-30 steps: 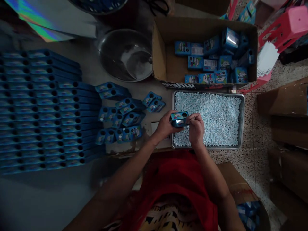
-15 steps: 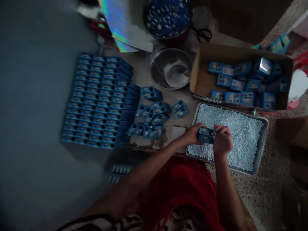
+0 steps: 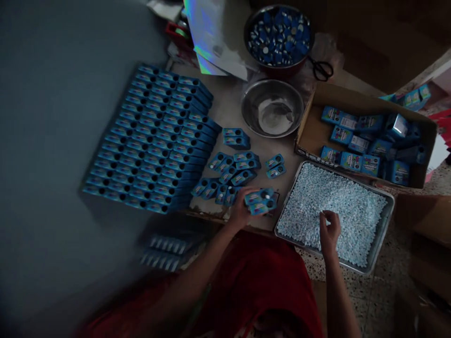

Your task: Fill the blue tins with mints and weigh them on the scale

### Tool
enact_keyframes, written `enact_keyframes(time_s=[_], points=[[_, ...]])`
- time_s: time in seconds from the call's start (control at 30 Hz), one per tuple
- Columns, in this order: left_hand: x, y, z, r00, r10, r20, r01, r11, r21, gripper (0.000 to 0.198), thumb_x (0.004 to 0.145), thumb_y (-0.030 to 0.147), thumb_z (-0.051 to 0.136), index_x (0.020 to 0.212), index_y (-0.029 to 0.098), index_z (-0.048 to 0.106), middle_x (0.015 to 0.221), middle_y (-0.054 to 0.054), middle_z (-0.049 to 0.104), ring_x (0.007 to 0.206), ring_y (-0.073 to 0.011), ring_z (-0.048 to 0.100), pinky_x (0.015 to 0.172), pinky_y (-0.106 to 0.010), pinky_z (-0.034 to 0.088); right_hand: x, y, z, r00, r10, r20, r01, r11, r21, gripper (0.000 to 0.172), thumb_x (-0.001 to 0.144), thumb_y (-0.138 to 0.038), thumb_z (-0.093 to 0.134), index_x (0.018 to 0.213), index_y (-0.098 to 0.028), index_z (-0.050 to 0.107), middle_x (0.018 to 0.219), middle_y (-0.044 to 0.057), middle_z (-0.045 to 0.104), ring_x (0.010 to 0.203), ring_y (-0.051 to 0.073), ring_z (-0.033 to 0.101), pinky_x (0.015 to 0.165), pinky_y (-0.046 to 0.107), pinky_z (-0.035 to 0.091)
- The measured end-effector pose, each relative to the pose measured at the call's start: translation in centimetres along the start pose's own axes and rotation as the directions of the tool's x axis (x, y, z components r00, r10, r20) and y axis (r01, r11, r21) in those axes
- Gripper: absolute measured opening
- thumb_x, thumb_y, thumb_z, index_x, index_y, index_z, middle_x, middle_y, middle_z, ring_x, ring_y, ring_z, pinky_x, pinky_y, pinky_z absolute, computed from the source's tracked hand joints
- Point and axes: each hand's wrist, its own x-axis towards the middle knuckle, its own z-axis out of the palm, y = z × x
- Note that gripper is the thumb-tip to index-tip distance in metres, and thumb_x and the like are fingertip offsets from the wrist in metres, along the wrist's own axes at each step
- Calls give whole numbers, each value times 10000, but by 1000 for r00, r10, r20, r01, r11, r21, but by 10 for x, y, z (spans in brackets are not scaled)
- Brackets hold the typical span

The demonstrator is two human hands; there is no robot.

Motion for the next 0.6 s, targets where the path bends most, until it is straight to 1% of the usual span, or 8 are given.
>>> enact_keyframes(time_s=[0.07, 0.13, 0.27, 0.37, 0.43, 0.5, 0.57, 0.6], points=[[-6, -17, 5, 982, -43, -184, 41, 999, -14, 704, 753, 462, 922, 1327, 264, 564, 1348, -120, 614, 1284, -355, 652, 1129, -580, 559, 0, -1, 13, 997, -73, -12, 73, 997, -10, 349, 907, -565, 718, 991, -227, 729, 979, 71, 712, 880, 244, 667, 839, 420, 558], [1, -30, 23, 938, -84, -337, 75, 996, -39, 704, 807, 480, 891, 1358, 257, 513, 1357, -136, 590, 1321, -357, 617, 1176, -616, 515, 4, -5, 21, 992, -120, -41, 120, 993, -1, 343, 927, -546, 718, 1048, -225, 716, 1005, 67, 711, 871, 232, 669, 838, 412, 564], [42, -44, 71, 817, -239, -524, 239, 969, -71, 829, 746, 503, 952, 1367, 228, 475, 1391, -169, 589, 1393, -385, 577, 1229, -650, 459, 35, -30, 16, 959, -243, -145, 241, 970, -31, 270, 995, -473, 681, 1101, -225, 699, 1063, 64, 699, 908, 220, 665, 847, 389, 560], [76, -49, 94, 786, -356, -504, 330, 933, -144, 937, 696, 397, 985, 1425, 211, 426, 1448, -197, 590, 1426, -384, 589, 1225, -618, 484, 86, -67, -10, 883, -401, -243, 382, 916, -121, 205, 1018, -422, 655, 1088, -235, 699, 1079, 68, 704, 976, 229, 653, 899, 385, 545], [83, -47, 95, 794, -410, -449, 356, 912, -203, 1011, 699, 325, 974, 1499, 219, 365, 1475, -209, 599, 1402, -360, 631, 1198, -587, 526, 132, -93, -32, 863, -461, -207, 424, 883, -201, 170, 1001, -402, 660, 1008, -243, 718, 1028, 66, 719, 979, 239, 646, 947, 393, 525], [70, -38, 82, 815, -432, -386, 367, 901, -233, 1063, 701, 317, 971, 1552, 256, 337, 1474, -194, 619, 1373, -350, 667, 1165, -579, 565, 182, -113, -51, 907, -408, -98, 376, 894, -244, 155, 937, -380, 715, 992, -239, 750, 969, 62, 729, 930, 244, 646, 944, 391, 511], [47, -19, 58, 846, -422, -325, 355, 902, -247, 1008, 727, 363, 959, 1556, 313, 387, 1438, -154, 644, 1344, -354, 693, 1121, -576, 606, 230, -125, -61, 975, -218, -46, 204, 957, -208, 102, 862, -309, 764, 918, -224, 761, 871, 51, 728, 882, 243, 653, 929, 378, 503], [37, -6, 43, 865, -413, -284, 338, 900, -277, 894, 784, 394, 920, 1532, 340, 435, 1411, -134, 654, 1320, -346, 710, 1088, -561, 631, 252, -128, -62, 991, -126, -48, 116, 978, -171, 72, 844, -280, 768, 881, -219, 757, 825, 47, 723, 875, 245, 662, 922, 370, 504]])
